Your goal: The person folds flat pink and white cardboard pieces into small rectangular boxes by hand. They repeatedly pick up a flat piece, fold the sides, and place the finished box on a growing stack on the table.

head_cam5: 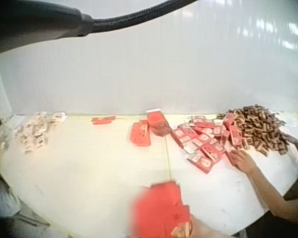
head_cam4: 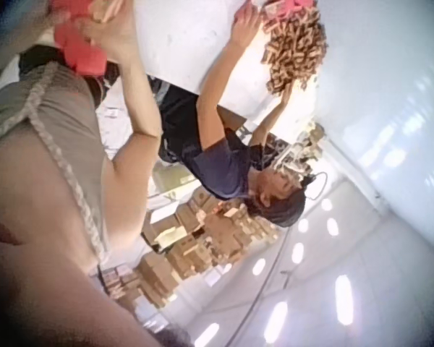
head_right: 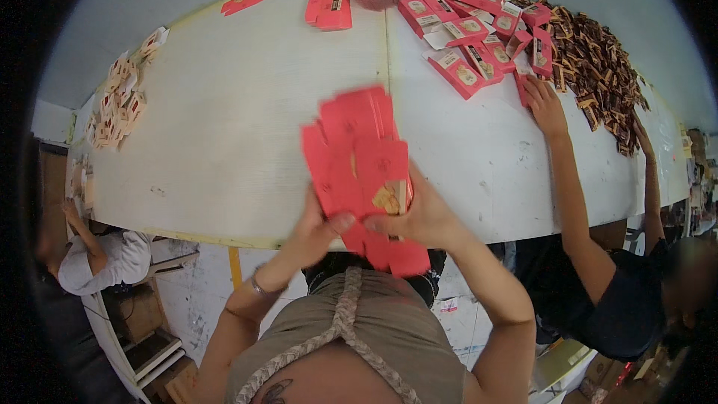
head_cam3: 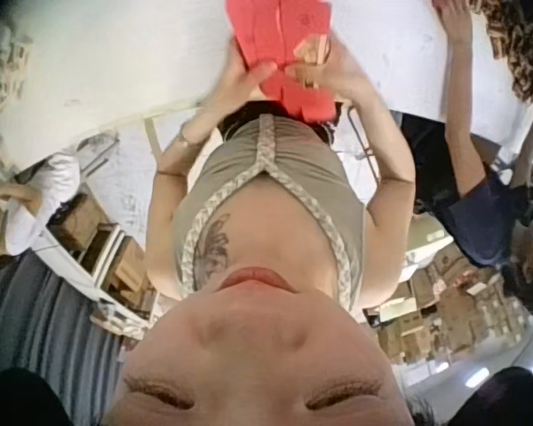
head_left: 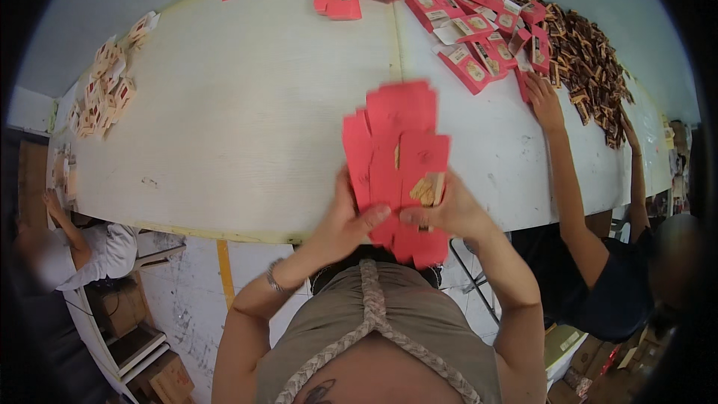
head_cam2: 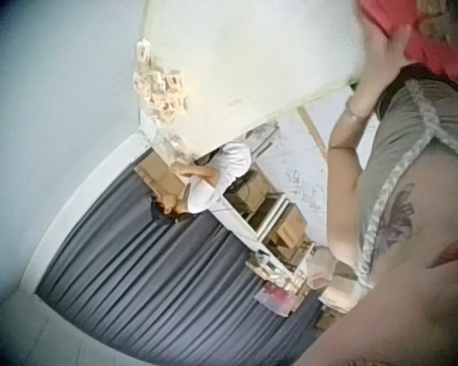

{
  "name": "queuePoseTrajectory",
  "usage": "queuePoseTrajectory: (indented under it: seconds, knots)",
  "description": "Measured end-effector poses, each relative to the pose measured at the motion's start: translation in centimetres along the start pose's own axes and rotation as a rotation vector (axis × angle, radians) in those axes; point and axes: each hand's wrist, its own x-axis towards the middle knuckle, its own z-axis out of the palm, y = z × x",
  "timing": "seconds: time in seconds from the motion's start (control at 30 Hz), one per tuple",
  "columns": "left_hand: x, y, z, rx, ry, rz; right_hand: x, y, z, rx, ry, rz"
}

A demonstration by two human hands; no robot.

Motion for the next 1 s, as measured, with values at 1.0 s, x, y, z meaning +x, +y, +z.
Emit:
queuePoseTrajectory:
  seconds: [1.0]
  knots:
    - [0.7, 3.6, -7.0, -0.942, -0.164, 0.028, 7.4, -0.9, 0.1, -1.281, 0.443, -1.876]
